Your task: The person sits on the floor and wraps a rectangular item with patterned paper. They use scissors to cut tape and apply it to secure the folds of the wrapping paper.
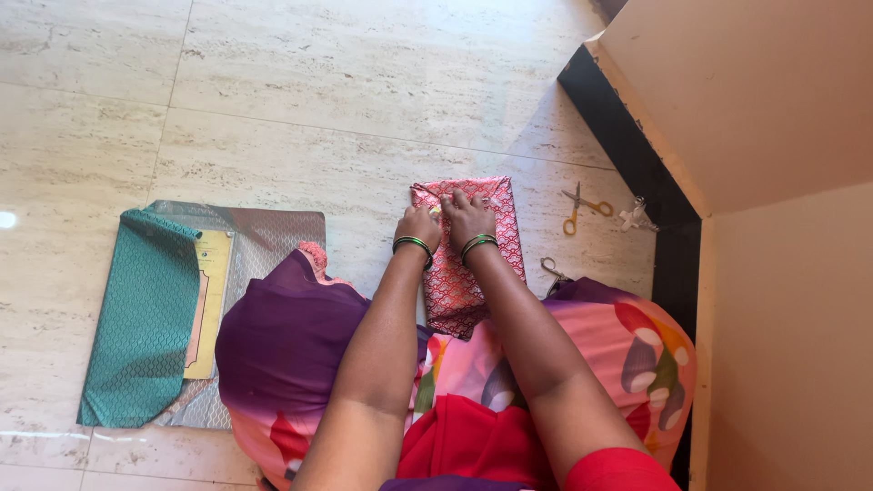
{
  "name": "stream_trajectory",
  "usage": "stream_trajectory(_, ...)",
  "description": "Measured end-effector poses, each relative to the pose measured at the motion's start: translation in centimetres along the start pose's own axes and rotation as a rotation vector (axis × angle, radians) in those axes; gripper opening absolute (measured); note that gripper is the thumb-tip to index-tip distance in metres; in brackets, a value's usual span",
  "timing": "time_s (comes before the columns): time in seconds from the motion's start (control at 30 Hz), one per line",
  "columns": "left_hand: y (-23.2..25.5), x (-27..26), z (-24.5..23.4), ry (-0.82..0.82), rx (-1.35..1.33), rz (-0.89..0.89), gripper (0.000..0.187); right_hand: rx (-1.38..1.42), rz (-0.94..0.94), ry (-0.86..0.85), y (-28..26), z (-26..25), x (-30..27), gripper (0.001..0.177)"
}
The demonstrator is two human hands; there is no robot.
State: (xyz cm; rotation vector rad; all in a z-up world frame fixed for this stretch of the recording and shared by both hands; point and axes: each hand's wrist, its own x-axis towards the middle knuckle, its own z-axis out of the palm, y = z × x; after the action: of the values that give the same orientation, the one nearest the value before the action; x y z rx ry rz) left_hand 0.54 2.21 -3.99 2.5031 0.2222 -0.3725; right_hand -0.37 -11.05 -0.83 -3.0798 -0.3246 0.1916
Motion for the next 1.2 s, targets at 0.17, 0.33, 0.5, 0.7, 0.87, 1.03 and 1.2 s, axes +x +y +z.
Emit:
stream_trajectory(0.17, -1.0, 1.1, 1.1, 0.023, -0.050, -0.011, 0.040, -0.165, -0.043, -0.004, -1.4, 1.6, -0.4, 0.057)
stream_trajectory(0.33, 0.3, -0.6, -0.9, -0.020, 0.010, -0.041, 0.035, -0.029, -0.061, 0.037, -0.2, 2.7, 0.1, 0.065)
stream_trajectory(0.5, 1.0, -2.1, -1.8, -0.004, 0.025, -0.045, 0.034, 0.145, -0.080, 0.068, 0.4, 2.7, -0.5, 0.064)
stream_trajectory(0.7, -1.1, -0.5, 0.8, 0.166, 0.130, 0.168, 0.027, 0.056, -0.051, -0.033, -0.1, 1.8, -0.3, 0.063)
stream_trajectory(0.87, -1.4, -0.2, 0.4, 0.097, -0.030, 0.070, 0.031, -0.020, -0.022, -0.082, -1.0, 1.3, -0.4, 0.063)
stream_trajectory(1.03, -0.3, -1.2, -1.4, 0.151, -0.123, 0.249, 0.042, -0.029, -0.030, -0.074, -1.2, 1.2, -0.8, 0.068)
stream_trajectory(1.2, 0.6, -2.3, -2.2, 0.062, 0.031, 0.250, 0.043, 0.016, -0.036, -0.149, -0.6, 0.7, -1.0, 0.072)
